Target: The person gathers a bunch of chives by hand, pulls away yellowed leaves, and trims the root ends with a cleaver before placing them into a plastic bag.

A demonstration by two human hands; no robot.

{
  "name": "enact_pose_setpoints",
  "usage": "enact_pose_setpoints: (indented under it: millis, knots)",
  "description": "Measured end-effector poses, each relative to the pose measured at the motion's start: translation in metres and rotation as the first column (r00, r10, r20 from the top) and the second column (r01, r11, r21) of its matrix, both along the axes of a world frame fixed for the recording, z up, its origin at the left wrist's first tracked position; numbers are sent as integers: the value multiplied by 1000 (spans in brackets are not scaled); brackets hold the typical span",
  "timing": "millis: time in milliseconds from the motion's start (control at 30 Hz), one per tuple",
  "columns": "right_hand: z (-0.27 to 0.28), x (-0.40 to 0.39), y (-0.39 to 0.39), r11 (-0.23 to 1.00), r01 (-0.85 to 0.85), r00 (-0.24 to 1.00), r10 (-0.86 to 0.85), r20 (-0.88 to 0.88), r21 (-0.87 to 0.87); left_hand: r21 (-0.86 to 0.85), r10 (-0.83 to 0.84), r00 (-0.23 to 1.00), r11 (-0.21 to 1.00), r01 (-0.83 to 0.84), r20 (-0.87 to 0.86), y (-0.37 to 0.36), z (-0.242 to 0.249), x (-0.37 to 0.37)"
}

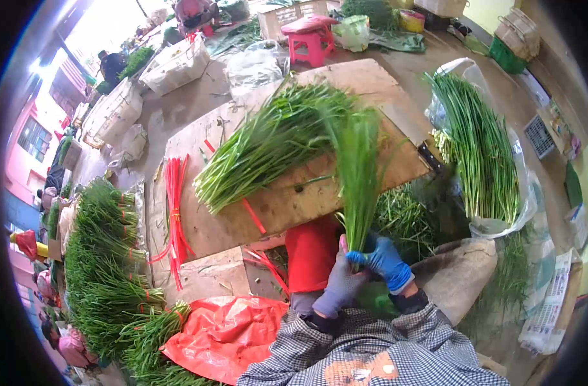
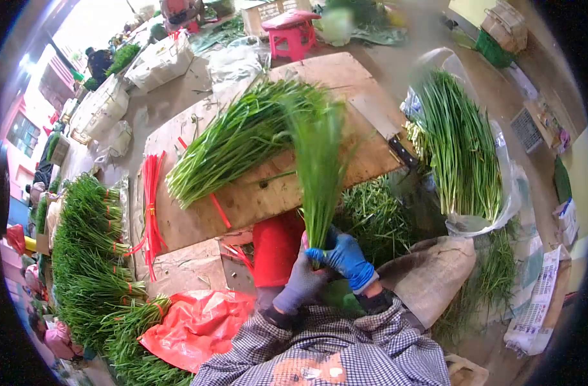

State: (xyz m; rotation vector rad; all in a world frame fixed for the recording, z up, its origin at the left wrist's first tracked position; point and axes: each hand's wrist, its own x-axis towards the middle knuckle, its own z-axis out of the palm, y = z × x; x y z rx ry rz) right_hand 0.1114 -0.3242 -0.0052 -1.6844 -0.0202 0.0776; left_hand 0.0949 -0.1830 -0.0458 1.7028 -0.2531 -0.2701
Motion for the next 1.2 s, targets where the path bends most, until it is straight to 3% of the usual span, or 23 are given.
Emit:
enact_pose_setpoints:
  millis: [33, 67, 100, 133, 200, 267, 333, 400, 467, 533, 600, 633, 667, 767, 867, 900, 933, 1033, 1067, 1133, 1167, 1200]
  knots:
    - [-4, -1, -9, 988, -17, 993, -2, -118, -154, 12, -23, 999, 1000, 23, 24, 2, 11, -1]
    - [-10, -2, -12, 999, 32, 993, -32, -111, -6, 21, -48, 998, 999, 47, 48, 4, 23, 0]
    - [-8, -2, -17, 998, 48, 993, -43, -114, 41, -359, -174, 917, 933, 36, -359, 7, 35, 3]
    - [-6, -3, -21, 994, 64, 992, -54, -115, 89, -447, -189, 823, 891, -86, -536, 10, 48, 5]
    - [-6, -2, -26, 990, 92, 989, -79, -125, 106, -690, -316, 721, 658, -301, -617, 18, 45, 3]
    - [-5, -1, -27, 989, 88, 993, -77, -90, 123, -689, -293, 750, 667, -284, -593, 21, 46, 3]
    - [1, 1, -25, 991, 86, 994, -78, -74, 104, -724, -401, 745, 671, -157, -533, 20, 50, 8]
    - [15, 3, -23, 970, 80, 993, -57, -103, 230, -738, -381, 755, 645, -196, -534, 18, 63, 3]
    - [35, 10, -18, 973, 26, 992, 3, -124, 230, -708, -455, 695, 698, -110, -556, 19, 76, 2]
    - [39, 23, -15, 972, -31, 988, 65, -138, 232, -718, -464, 657, 674, -174, -594, 20, 77, 5]
    - [30, 36, -14, 972, -74, 997, 70, -27, -224, -622, -385, 601, 743, -248, -701, 20, 56, 11]
    - [29, 37, -16, 872, 28, 996, 15, 84, -489, -522, -269, 603, 801, -293, -751, 17, 56, 13]
    - [29, 36, -22, 870, 27, 996, 18, 85, -492, -526, -270, 605, 798, -294, -749, 17, 52, 15]
    - [24, 15, -35, 922, 164, 986, -139, 94, -350, -721, -436, 593, 557, -413, -677, 16, 36, 9]
    - [35, -4, -41, 929, 132, 986, -158, -48, -345, -771, -518, 574, 474, -425, -634, 13, 34, 11]
    - [32, -10, -37, 963, 171, 981, -186, -55, -210, -812, -550, 598, 438, -387, -582, 14, 30, 12]
    - [32, -15, -35, 962, 171, 981, -187, -58, -213, -811, -552, 596, 437, -389, -583, 14, 28, 10]
    - [35, -24, -18, 893, 42, 993, 12, 116, -448, -744, -475, 587, 539, -396, -656, 12, 31, 9]
    - [36, -25, -11, 892, 45, 993, 9, 118, -450, -745, -478, 586, 539, -393, -655, 10, 20, 6]
    - [39, -27, -2, 761, -88, 995, 97, -21, -642, -673, -274, 740, 671, -310, -614, 3, 6, 4]
    - [30, -28, 2, 781, -22, 996, 69, 52, -624, -674, -272, 741, 670, -312, -614, 7, 0, 3]
    - [25, -28, 3, 781, -25, 996, 73, 52, -624, -774, -433, 680, 542, -328, -592, 12, 18, 7]
